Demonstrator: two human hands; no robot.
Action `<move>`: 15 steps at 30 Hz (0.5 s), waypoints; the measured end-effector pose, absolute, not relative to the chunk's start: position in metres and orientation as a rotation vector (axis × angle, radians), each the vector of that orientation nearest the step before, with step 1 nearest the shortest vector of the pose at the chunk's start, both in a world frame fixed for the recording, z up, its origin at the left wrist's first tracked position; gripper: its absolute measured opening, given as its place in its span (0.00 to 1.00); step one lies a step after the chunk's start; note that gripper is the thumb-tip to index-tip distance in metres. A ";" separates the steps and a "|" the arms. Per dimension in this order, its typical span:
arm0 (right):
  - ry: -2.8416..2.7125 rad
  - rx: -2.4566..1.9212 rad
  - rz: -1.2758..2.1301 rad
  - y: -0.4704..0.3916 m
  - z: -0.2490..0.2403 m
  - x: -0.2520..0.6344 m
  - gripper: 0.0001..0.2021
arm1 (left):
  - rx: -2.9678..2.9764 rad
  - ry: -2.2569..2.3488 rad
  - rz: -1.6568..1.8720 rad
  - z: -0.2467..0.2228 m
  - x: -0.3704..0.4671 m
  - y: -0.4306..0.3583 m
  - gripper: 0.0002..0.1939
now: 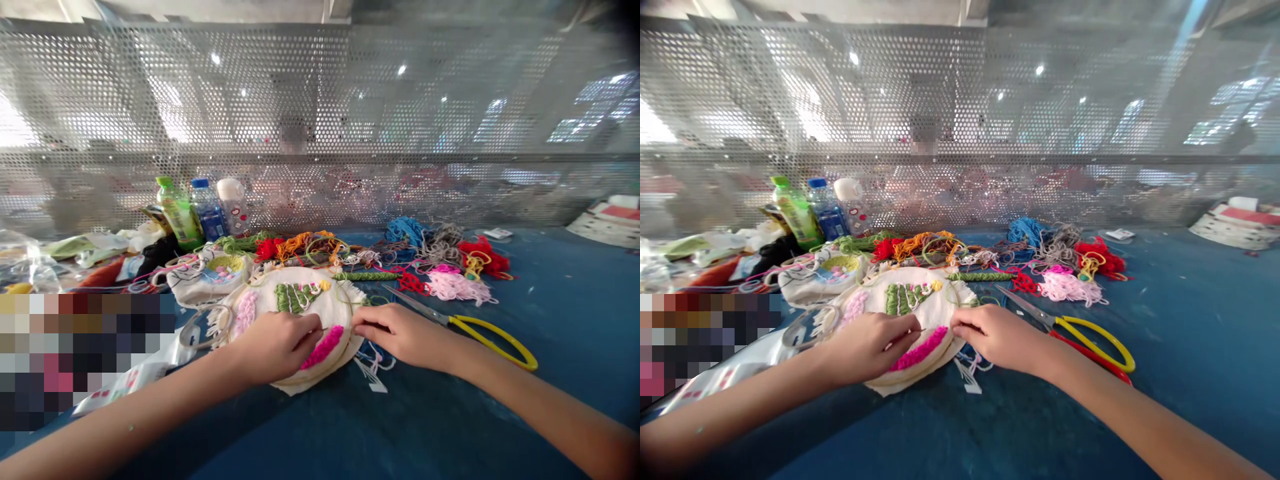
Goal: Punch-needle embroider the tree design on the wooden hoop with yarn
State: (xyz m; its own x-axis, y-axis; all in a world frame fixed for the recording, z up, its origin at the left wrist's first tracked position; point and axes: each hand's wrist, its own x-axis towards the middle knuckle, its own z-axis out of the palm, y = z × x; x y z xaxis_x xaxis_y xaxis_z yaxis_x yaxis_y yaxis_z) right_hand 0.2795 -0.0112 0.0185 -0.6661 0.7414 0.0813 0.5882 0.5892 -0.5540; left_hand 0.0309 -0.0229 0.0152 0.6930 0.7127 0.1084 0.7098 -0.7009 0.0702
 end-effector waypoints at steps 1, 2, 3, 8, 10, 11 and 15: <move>-2.524 -1.070 0.740 -0.013 0.016 0.277 0.11 | 2.876 1.178 0.186 0.015 0.031 -0.024 0.13; -2.530 -1.059 0.762 -0.015 0.013 0.273 0.11 | 2.882 1.149 0.176 0.014 0.031 -0.025 0.12; -2.532 -1.053 0.777 -0.018 0.010 0.270 0.11 | 2.887 1.121 0.167 0.013 0.032 -0.026 0.12; -2.509 -1.115 0.678 -0.028 0.005 0.261 0.11 | 2.923 1.031 0.153 0.014 0.032 -0.029 0.12; -2.485 -1.154 0.660 -0.025 0.008 0.265 0.11 | 2.943 1.055 0.153 0.016 0.032 -0.029 0.12; -2.469 -1.162 0.677 -0.022 0.011 0.268 0.12 | 2.958 1.075 0.153 0.018 0.032 -0.029 0.11; -2.394 -1.110 0.875 -0.010 0.017 0.280 0.14 | 3.005 1.149 0.150 0.024 0.031 -0.030 0.12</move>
